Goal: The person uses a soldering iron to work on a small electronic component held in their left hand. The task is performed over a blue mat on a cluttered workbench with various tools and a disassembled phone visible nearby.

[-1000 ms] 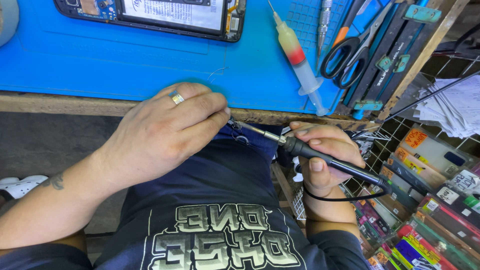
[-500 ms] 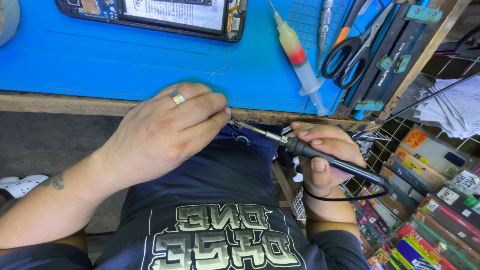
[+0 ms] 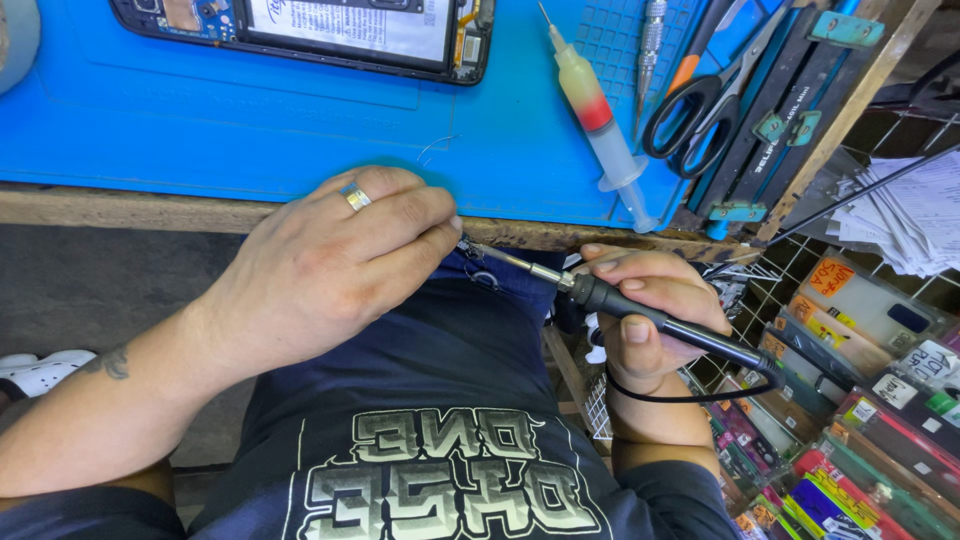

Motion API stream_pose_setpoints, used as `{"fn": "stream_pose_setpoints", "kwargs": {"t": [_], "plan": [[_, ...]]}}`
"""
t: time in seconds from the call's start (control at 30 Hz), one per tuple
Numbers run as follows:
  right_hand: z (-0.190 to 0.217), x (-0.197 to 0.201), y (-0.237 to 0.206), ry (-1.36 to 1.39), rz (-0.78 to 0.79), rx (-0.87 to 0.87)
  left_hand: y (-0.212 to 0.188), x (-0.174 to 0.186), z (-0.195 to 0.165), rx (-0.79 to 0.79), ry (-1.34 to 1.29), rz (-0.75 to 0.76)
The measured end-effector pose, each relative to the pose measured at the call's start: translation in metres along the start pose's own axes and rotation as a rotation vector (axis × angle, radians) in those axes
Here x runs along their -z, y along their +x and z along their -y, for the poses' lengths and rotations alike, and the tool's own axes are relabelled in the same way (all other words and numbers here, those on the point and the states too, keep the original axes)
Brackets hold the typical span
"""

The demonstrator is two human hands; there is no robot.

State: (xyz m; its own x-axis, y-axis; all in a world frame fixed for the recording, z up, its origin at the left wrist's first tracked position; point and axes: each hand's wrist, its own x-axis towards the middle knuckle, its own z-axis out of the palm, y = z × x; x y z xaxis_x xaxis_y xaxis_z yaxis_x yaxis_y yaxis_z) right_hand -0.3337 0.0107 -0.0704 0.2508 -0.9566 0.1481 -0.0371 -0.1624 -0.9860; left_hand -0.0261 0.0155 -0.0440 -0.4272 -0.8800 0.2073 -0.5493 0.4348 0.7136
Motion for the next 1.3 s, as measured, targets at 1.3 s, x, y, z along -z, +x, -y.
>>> {"fn": "stream_pose_setpoints", "kwargs": {"t": [1.3], "plan": [[-0.0028, 0.0000, 0.0028, -0.034, -0.003, 0.036, 0.0002, 0.0011, 0.0020, -0.014, -0.023, 0.013]]}}
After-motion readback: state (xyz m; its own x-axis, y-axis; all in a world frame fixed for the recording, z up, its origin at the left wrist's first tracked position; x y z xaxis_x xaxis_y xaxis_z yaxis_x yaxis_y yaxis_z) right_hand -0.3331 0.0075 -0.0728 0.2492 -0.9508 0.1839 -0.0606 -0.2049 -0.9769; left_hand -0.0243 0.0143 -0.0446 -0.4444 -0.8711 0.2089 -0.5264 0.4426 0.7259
